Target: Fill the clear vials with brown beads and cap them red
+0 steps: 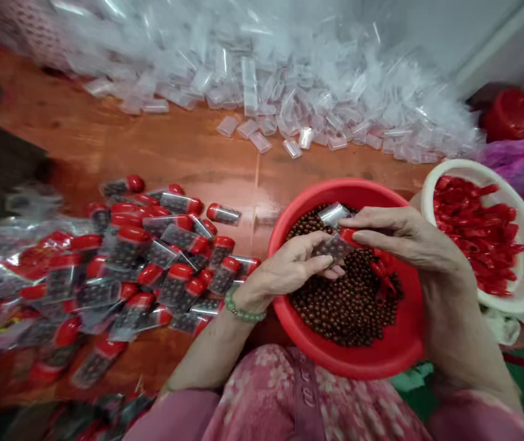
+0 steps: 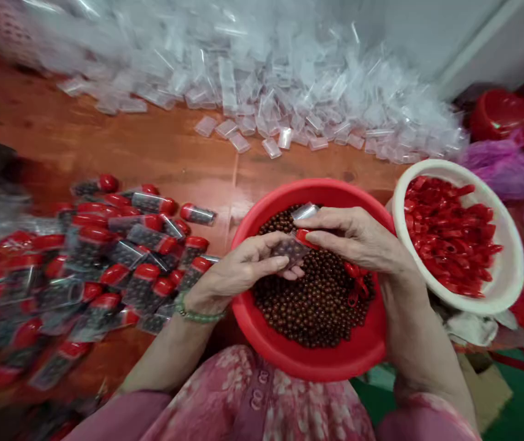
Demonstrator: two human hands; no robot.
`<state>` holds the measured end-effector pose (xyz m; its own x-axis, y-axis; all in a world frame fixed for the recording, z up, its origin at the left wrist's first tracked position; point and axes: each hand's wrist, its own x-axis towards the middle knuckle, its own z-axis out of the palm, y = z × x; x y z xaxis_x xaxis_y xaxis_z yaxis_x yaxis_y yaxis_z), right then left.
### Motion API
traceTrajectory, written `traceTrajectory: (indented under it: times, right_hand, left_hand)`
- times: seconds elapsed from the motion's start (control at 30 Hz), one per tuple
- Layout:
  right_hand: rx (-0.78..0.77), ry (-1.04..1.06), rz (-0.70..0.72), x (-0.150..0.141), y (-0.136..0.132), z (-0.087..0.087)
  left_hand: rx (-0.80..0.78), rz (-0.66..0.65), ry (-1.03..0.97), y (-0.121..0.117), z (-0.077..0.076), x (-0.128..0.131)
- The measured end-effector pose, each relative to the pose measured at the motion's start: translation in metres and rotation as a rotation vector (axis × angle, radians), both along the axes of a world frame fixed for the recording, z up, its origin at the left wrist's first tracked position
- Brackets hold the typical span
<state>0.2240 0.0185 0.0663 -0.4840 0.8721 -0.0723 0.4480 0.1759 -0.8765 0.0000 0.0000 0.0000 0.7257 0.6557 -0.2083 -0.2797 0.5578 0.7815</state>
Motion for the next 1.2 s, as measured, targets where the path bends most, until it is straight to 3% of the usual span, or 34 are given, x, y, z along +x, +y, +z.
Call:
traceTrajectory:
  times: [0.33,0.43,0.6,0.87,1.2]
  right_hand:
    - [0.025,-0.064,0.018,0.014,-0.002,0.008]
    - [0.079,-0.086,-0.034,0.013,-0.005,0.008]
    - [0.202,0.002,-0.238,-0.003,-0.009,-0.004]
    - [0.260,0.045,-0.201,-0.028,-0.010,-0.017]
    - [0.419,0.006,-0.295,-0.041,-0.017,-0.027]
  left_hand:
    - [-0.042,0.083,-0.035,0.002,-0.001,0.002]
    - [-0.052,0.094,-0.048,0.002,-0.001,0.002]
    - [-0.028,0.110,-0.035,0.001,0.000,0.002]
    - [-0.005,0.137,-0.042,0.000,0.001,0.002]
    - [0.046,0.259,0.010,-0.001,0.001,0.007]
